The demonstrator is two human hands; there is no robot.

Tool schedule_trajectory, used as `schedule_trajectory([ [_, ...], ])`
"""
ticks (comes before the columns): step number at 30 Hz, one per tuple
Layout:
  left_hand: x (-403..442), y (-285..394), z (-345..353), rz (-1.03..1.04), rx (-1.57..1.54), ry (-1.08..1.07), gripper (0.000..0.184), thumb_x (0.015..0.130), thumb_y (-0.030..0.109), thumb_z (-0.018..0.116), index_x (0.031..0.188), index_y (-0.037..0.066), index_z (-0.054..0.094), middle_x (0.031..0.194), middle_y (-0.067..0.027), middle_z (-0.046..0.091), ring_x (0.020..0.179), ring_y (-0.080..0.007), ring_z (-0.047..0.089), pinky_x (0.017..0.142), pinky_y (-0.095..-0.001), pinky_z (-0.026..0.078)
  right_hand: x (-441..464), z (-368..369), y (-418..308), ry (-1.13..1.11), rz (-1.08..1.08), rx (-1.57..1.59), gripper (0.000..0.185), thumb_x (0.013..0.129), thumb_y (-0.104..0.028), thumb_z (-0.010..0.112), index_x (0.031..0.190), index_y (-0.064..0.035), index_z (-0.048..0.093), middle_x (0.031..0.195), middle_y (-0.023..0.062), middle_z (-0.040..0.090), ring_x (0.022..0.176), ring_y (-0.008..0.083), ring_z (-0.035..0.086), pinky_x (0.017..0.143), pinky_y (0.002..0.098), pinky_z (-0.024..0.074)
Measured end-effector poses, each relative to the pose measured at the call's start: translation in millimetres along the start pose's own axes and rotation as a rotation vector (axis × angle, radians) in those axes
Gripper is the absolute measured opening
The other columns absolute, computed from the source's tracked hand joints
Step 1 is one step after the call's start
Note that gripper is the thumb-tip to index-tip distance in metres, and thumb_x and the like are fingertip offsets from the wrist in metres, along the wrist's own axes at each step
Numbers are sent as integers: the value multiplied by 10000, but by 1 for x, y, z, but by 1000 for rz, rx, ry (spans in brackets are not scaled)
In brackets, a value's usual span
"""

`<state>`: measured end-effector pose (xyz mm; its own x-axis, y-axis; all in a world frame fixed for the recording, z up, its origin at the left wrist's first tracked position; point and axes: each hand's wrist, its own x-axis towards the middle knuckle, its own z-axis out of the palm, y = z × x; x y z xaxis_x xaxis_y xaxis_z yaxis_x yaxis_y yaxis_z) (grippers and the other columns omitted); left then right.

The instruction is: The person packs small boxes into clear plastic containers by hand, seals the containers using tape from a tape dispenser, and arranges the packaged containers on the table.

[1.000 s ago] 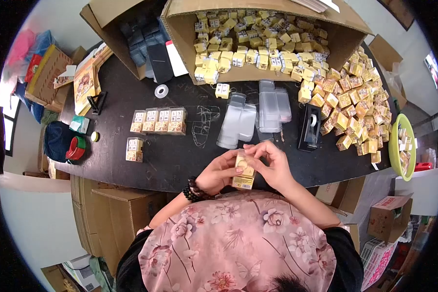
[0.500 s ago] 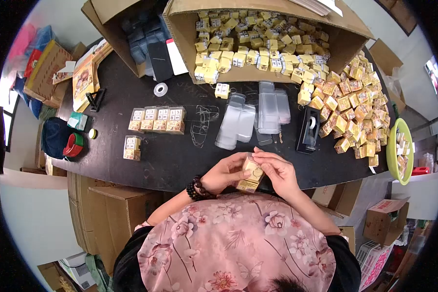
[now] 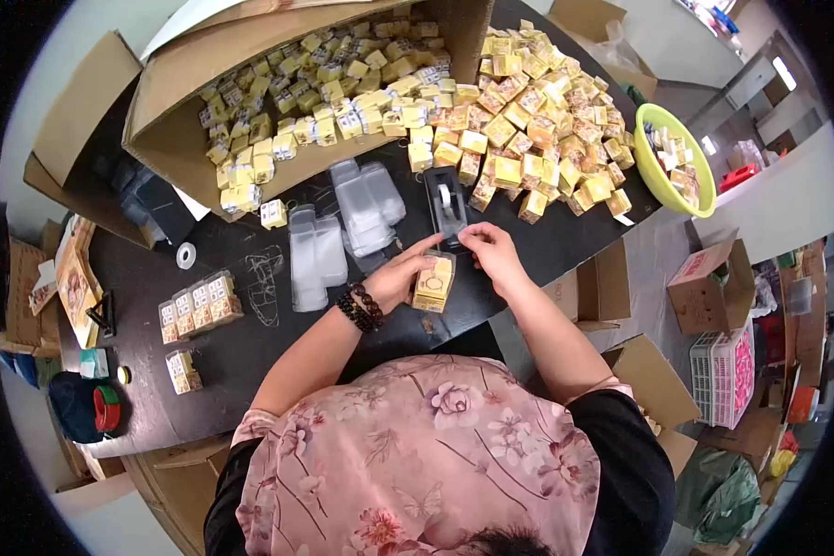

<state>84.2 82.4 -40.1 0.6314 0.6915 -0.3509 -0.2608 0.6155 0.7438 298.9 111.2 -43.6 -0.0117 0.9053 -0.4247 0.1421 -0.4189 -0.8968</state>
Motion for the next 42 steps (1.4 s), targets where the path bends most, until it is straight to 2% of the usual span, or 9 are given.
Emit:
schedule_trajectory([
  [2, 12, -4, -3, -42, 20, 11, 602, 965, 273, 514, 1515, 216, 275, 1157, -25, 587, 1037, -144, 599, 796, -378, 542, 3, 1, -7, -31, -3, 31, 79, 887, -183, 683, 947, -133, 690, 754, -44, 590, 688, 83, 524, 615, 232, 407],
  [5, 18, -4, -6, -99, 45, 23, 600, 959, 293, 510, 1511, 233, 283, 1133, -18, 600, 1018, -137, 607, 776, -355, 541, 13, -11, 2, -208, 200, 506, 45, 897, -144, 664, 909, -102, 676, 865, -4, 657, 783, 103, 582, 707, 296, 474],
  [12, 10, -1, 8, -127, -6, 78, 572, 968, 307, 472, 1506, 231, 292, 1198, -24, 574, 1074, -181, 586, 834, -442, 532, -14, 1, 41, -115, 22, 561, 58, 891, -42, 613, 896, 12, 634, 925, 80, 659, 902, 171, 635, 872, 297, 518],
  [19, -10, -14, 24, 319, -31, 400, 396, 955, 102, 487, 1351, 85, 497, 1116, -28, 615, 1015, -136, 605, 835, -295, 530, -20, 6, 47, -107, -38, 596, 60, 905, -44, 613, 872, 0, 638, 919, 61, 635, 917, 165, 623, 926, 341, 500],
  [28, -40, -20, 28, 772, 508, 589, 416, 915, 62, 624, 1322, 81, 545, 1161, -29, 522, 1021, -125, 545, 878, -255, 454, -72, 46, -13, -322, -52, 366, 143, 887, -132, 684, 843, 0, 651, 812, -27, 605, 760, 67, 557, 718, 211, 428],
  [32, -62, -22, 22, 544, 76, 318, 474, 989, 117, 539, 1440, 92, 395, 1318, -46, 485, 1090, -141, 542, 920, -275, 447, -78, 61, -21, -321, -101, 342, 218, 884, -157, 702, 759, 9, 633, 706, -37, 551, 673, 61, 492, 632, 228, 393],
  [35, -97, -19, 23, 404, -139, 134, 572, 1017, 221, 464, 1517, 104, 212, 1424, -78, 422, 1286, -204, 450, 1024, -400, 419, -74, 62, -22, -307, -479, -217, 302, 895, -178, 705, 683, 9, 598, 696, 8, 524, 673, 78, 484, 605, 257, 379],
  [38, -128, -23, 17, 350, -250, 81, 611, 1025, 278, 456, 1537, 151, 149, 1477, -79, 358, 1341, -255, 408, 1052, -470, 406, -78, 84, -17, -378, -427, -223, 366, 832, -214, 772, 629, 6, 561, 620, 32, 468, 587, 114, 459, 513, 298, 353],
  [42, -164, -41, 3, 322, -447, 88, 565, 1039, 298, 434, 1533, 177, 188, 1433, -42, 401, 1281, -206, 461, 1004, -460, 453, -101, 125, -35, -256, -903, -225, 250, 782, -198, 806, 807, -23, 629, 962, 89, 513, 802, 201, 523, 697, 309, 453],
])
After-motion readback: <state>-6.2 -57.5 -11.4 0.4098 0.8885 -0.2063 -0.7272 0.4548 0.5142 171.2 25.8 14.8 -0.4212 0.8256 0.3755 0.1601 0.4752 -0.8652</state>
